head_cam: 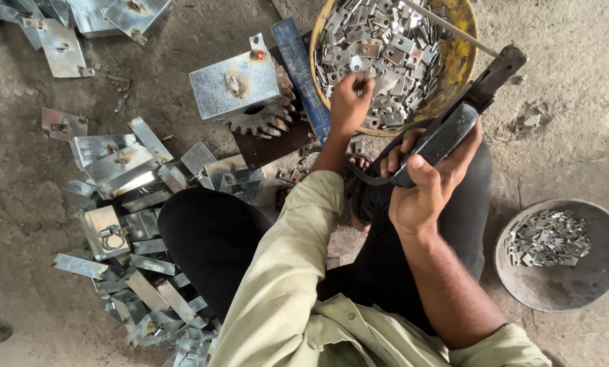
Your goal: The person sits on the floor and uses a handheld welding tool to attach small metal brackets to rectangular metal plates. They pick up a plate, position a bracket, weld it, and then place the finished piece into a pile. The process is repeated continuously.
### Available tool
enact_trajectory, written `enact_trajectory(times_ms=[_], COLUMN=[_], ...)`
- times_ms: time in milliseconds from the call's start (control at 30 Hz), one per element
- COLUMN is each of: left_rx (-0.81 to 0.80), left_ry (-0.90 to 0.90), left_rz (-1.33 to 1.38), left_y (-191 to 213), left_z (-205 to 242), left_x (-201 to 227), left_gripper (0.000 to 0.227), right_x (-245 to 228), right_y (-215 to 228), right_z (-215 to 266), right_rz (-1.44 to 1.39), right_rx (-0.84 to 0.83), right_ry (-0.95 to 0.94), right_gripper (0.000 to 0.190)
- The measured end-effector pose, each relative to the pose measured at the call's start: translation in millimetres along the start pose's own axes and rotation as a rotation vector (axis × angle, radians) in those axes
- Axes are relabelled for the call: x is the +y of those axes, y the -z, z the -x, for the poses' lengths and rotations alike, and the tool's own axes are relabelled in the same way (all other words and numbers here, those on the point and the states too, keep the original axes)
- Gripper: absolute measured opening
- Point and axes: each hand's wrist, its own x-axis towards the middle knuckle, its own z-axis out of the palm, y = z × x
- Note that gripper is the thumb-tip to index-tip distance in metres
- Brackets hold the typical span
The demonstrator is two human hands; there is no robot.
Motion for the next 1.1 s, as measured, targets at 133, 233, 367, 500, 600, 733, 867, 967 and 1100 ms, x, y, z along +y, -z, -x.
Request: enact_trajectory(times_ms=[133,233,367,500,600,733,867,967,1100], left_rx=[-0.239,-0.309,-0.260,-0.307,-0.338,-0.225,-0.271,-0.368,-0.441], left_ry=[0.116,0.021,-0.097,-0.100,-0.154,-0.392,-0.362,-0.245,-0.223], left_rz=[0.272,-0.629,-0.693,-0.594,-0.559,-0.394,-0.689,-0.754,-0.688], left_y=[-10.4,8.2,29.0,35.1,40.3,46.8,36.0,38.9,55.2], left_z=[-27.8,-24.7,11.0,20.2,22.6,29.5,24.6,21.1,20.6], left_x=[14.5,10.4,2.9,-12.4,-26.8,-43.0,-34.0,-15.1,8.4], left_gripper=[0.069,0.073,0.068,0.058,0.047,0.048,0.052,0.040,0.041], right_x=[3.8,5.1,11.8,18.8,19.9,20.0,18.3,16.2,16.1], right_y=[0.3,-1.2,-0.3,-2.3,-4.9,-7.6,-7.8,-7.8,-8.4], right_z=[-0.3,1.0,4.3,16.5,21.5,21.6,19.7,17.7,15.6], right_rz=[0.010,0.091,0.306,0.448,0.471,0.491,0.506,0.477,0.438], right_rx=[0.010,0.014,-0.062,-0.169,-0.225,-0.255,-0.234,-0.215,-0.205], right_ry=[0.026,-0.028,-0.044,-0.069,-0.124,-0.141,-0.099,-0.101,-0.112], right_gripper=[0.093,0.101,0.103,0.108,0.111,0.111,0.108,0.109,0.108])
